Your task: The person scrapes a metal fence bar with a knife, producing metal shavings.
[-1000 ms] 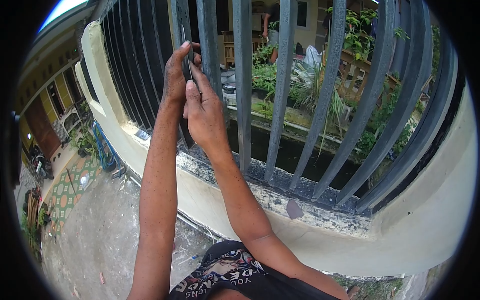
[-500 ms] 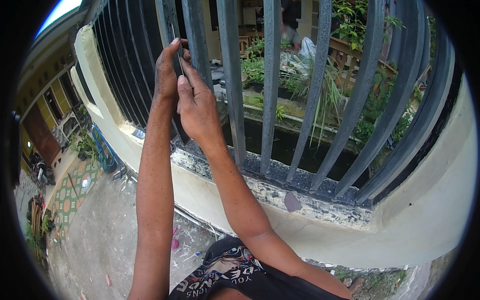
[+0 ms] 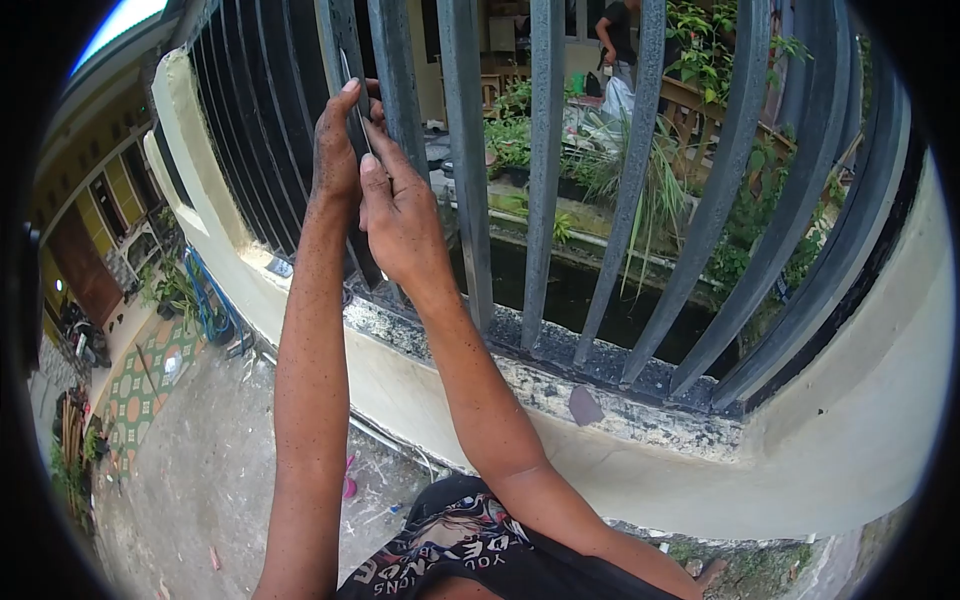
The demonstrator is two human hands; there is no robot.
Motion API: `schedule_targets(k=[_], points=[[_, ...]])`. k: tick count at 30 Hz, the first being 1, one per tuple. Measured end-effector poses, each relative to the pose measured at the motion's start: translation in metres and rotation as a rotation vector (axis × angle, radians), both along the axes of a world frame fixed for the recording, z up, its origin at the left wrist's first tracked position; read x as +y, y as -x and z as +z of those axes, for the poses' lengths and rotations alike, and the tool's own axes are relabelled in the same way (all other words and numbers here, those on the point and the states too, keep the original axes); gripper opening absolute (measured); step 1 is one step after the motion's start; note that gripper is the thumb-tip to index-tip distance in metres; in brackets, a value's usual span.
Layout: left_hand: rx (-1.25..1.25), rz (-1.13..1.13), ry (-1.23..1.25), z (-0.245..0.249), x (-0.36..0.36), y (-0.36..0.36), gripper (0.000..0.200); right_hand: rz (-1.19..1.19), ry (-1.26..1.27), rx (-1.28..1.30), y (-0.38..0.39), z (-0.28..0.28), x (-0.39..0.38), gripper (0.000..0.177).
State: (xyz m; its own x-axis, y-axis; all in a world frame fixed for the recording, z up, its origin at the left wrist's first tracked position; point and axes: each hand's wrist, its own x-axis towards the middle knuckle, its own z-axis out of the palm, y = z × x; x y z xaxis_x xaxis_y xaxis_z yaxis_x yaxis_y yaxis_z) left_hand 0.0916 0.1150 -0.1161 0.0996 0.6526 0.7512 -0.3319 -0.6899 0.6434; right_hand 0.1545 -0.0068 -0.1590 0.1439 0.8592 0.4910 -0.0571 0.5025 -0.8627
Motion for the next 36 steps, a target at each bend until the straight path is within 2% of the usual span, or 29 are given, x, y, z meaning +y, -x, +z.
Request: schedule_targets(k=[2, 4, 6, 9, 12, 15, 18, 21, 24, 27, 30, 33, 36], points=[[0.02, -0.016, 0.028, -0.001, 0.003, -0.001, 0.052, -0.163, -0.122, -0.101, 0.002, -0.007, 0.009, 0.05], [0.03, 0.027, -0.072, -0.002, 0.009, -0.002, 0.052, -0.233, -0.152, -0.145, 0.002, -0.01, 0.012, 0.051], [0.022, 0.02, -0.082, -0.001, 0.005, -0.002, 0.052, -0.24, -0.146, -0.16, 0.002, -0.006, 0.006, 0.051], [-0.001, 0.004, 0.017, -0.001, -0.002, -0.002, 0.051, -0.028, 0.007, -0.039, 0.0, -0.003, 0.003, 0.052], [0.048, 0.041, -0.004, 0.0, 0.0, -0.001, 0.051, -0.237, -0.178, -0.119, 0.003, -0.013, 0.016, 0.052], [-0.004, -0.006, -0.035, -0.001, 0.0, -0.001, 0.051, -0.22, -0.204, -0.143, 0.002, -0.008, 0.01, 0.052], [0.017, 0.027, -0.012, -0.001, -0.003, -0.001, 0.051, -0.06, -0.017, -0.088, 0.0, -0.004, 0.001, 0.053], [0.084, 0.119, -0.148, -0.002, 0.005, -0.001, 0.051, -0.267, -0.154, -0.136, 0.006, -0.013, 0.014, 0.052], [0.031, 0.023, -0.016, -0.003, 0.002, 0.0, 0.049, -0.24, -0.164, -0.159, 0.003, -0.008, 0.008, 0.052], [0.055, 0.05, -0.02, -0.002, 0.002, 0.0, 0.049, -0.118, -0.045, -0.105, 0.002, -0.006, 0.002, 0.052], [0.036, 0.043, -0.057, -0.001, 0.001, -0.001, 0.049, -0.318, -0.143, -0.2, 0.004, -0.011, 0.009, 0.052], [0.015, 0.004, -0.017, -0.002, 0.001, 0.0, 0.048, -0.097, -0.028, -0.115, -0.001, -0.008, 0.004, 0.052], [0.04, 0.022, -0.022, -0.002, 0.002, 0.001, 0.049, -0.224, -0.157, -0.143, 0.002, -0.015, 0.012, 0.052]])
